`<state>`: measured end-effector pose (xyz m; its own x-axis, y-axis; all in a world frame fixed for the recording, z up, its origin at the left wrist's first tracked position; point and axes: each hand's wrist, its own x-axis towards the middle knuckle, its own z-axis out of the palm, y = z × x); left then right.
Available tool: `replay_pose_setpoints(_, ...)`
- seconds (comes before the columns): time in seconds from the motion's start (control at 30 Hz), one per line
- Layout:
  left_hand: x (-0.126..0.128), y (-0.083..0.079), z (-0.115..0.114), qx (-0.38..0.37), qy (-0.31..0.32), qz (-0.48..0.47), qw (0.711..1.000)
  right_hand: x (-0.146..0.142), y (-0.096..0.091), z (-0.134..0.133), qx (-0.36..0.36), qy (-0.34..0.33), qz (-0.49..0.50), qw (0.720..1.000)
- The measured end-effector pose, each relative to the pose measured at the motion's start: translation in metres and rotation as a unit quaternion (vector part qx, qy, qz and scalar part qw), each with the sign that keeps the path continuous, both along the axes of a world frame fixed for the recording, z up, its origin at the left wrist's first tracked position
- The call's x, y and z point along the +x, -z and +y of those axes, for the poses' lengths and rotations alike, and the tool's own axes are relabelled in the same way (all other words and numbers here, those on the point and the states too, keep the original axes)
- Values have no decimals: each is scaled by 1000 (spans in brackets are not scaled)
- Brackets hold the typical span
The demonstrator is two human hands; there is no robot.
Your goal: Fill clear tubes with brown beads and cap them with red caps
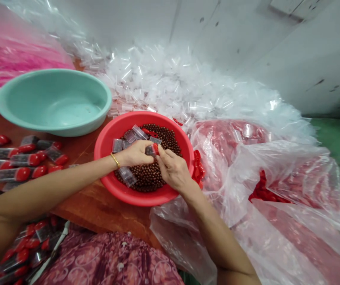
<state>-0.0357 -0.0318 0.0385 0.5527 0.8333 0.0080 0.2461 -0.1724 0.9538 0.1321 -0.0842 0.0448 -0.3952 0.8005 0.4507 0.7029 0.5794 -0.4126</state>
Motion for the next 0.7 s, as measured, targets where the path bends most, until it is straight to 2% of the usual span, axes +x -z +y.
replay_pose_setpoints(0.1, 0, -2, -6, -62, 74, 9, 995, -1, -3, -4, -53, 13, 84, 995)
replay_pose_setpoints(0.17, 3, -5, -9, -84, 124, 23, 988, -2, -5, -3, -79, 62, 172, 980)
replay_pose_setpoints(0.23, 7, -6, -12, -39, 145, 46, 988, -8, -4, 5, -116, 106, 279, 947)
replay_pose_setpoints(0.3, 10, -7, -12, 34, 145, 77, 986, -16, 1, 16, -194, 106, 371, 902)
replay_pose_setpoints(0.37, 9, -7, -11, 85, 139, 106, 981, -25, 9, 26, -287, 85, 414, 860)
replay_pose_setpoints(0.43, 7, -6, -11, 124, 135, 117, 976, -30, 15, 32, -357, 65, 415, 834)
replay_pose_setpoints(0.47, 6, -6, -12, 144, 131, 119, 974, -31, 18, 33, -378, 57, 404, 831)
replay_pose_setpoints(0.53, 3, -5, -13, 170, 122, 123, 970, -32, 19, 32, -385, 53, 373, 842)
replay_pose_setpoints(0.63, 4, -5, -14, 169, 107, 144, 969, -35, 12, 30, -338, 65, 338, 876)
replay_pose_setpoints(0.7, 4, -10, -14, 168, 86, 150, 970, -38, 3, 33, -322, 57, 346, 880)
